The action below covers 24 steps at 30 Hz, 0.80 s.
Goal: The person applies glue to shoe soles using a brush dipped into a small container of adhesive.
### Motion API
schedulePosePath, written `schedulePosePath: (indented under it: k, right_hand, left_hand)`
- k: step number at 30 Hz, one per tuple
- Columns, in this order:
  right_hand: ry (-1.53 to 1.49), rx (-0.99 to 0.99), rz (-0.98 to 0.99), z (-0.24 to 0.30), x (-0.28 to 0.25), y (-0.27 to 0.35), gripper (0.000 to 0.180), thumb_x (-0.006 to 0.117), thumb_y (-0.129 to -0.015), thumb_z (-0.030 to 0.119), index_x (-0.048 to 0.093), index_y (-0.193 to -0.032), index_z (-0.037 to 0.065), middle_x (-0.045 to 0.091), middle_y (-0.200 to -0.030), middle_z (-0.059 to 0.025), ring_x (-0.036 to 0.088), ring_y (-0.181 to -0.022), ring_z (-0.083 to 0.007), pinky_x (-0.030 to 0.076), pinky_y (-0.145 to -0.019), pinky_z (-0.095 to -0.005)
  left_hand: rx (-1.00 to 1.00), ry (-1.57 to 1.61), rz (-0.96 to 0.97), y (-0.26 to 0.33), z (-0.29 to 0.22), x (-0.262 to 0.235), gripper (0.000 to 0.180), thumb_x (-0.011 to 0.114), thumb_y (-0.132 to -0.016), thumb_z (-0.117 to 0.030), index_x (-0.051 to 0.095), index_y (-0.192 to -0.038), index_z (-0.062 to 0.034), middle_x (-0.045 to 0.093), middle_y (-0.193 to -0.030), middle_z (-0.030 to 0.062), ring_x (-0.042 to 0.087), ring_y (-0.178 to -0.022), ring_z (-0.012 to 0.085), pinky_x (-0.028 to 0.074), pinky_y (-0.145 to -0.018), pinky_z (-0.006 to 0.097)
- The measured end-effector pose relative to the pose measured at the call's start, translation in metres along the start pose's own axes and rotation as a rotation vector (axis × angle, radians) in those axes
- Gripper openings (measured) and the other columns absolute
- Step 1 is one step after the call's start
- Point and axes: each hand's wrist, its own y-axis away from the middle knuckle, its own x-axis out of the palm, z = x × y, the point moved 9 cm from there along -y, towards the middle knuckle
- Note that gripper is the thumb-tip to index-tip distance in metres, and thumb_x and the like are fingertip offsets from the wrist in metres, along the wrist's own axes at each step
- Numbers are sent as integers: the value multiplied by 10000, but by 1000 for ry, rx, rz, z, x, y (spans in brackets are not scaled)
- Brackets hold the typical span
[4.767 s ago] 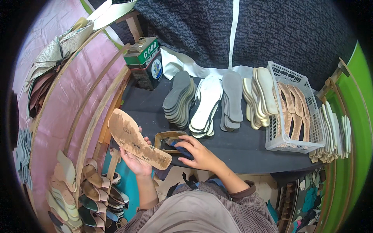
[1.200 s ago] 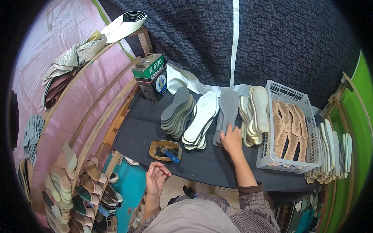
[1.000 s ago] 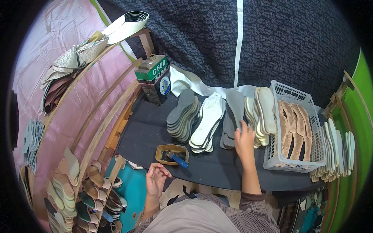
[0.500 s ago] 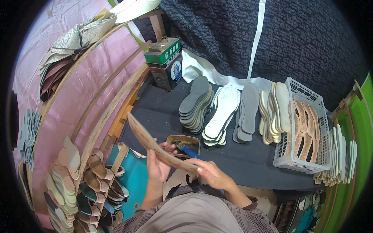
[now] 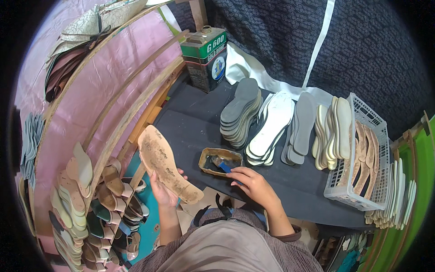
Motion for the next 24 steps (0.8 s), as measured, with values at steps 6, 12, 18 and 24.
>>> schedulePosePath:
  k: [6, 12, 18, 24]
  right_hand:
    - [44, -124, -136, 17, -10, 1, 293, 709, -710, 90, 623, -982, 22, 642, -989, -110, 618, -850, -272, 498, -719, -334]
    - [54, -195, -299, 38, -38, 6, 276, 728, -684, 80, 616, -923, -1, 664, -936, -122, 642, -797, -267, 510, -692, -320]
    - [21, -420, -520, 75, -69, 7, 317, 707, -734, 165, 549, -928, -31, 658, -884, -192, 663, -793, -310, 554, -677, -351]
    - [84, -601, -513, 115, -61, -13, 323, 718, -722, 118, 558, -957, -35, 642, -948, -185, 651, -802, -307, 563, -675, -347]
  left_hand:
    - [-95, 86, 137, 5, 15, 11, 635, 169, -926, -531, 423, -1207, -20, 612, -869, 203, 628, -758, 299, 543, -643, 403]
    - [-99, 0, 137, 6, 18, 10, 672, 136, -931, -542, 445, -1174, 3, 621, -845, 216, 627, -738, 286, 533, -660, 385]
    - [-79, -131, 169, 8, 26, 19, 666, 155, -932, -556, 438, -1195, -14, 615, -838, 191, 618, -740, 282, 528, -652, 386]
    - [-76, -173, 323, 17, 42, 31, 584, 210, -940, -521, 260, -1329, -89, 556, -1064, 179, 612, -826, 269, 514, -711, 374]
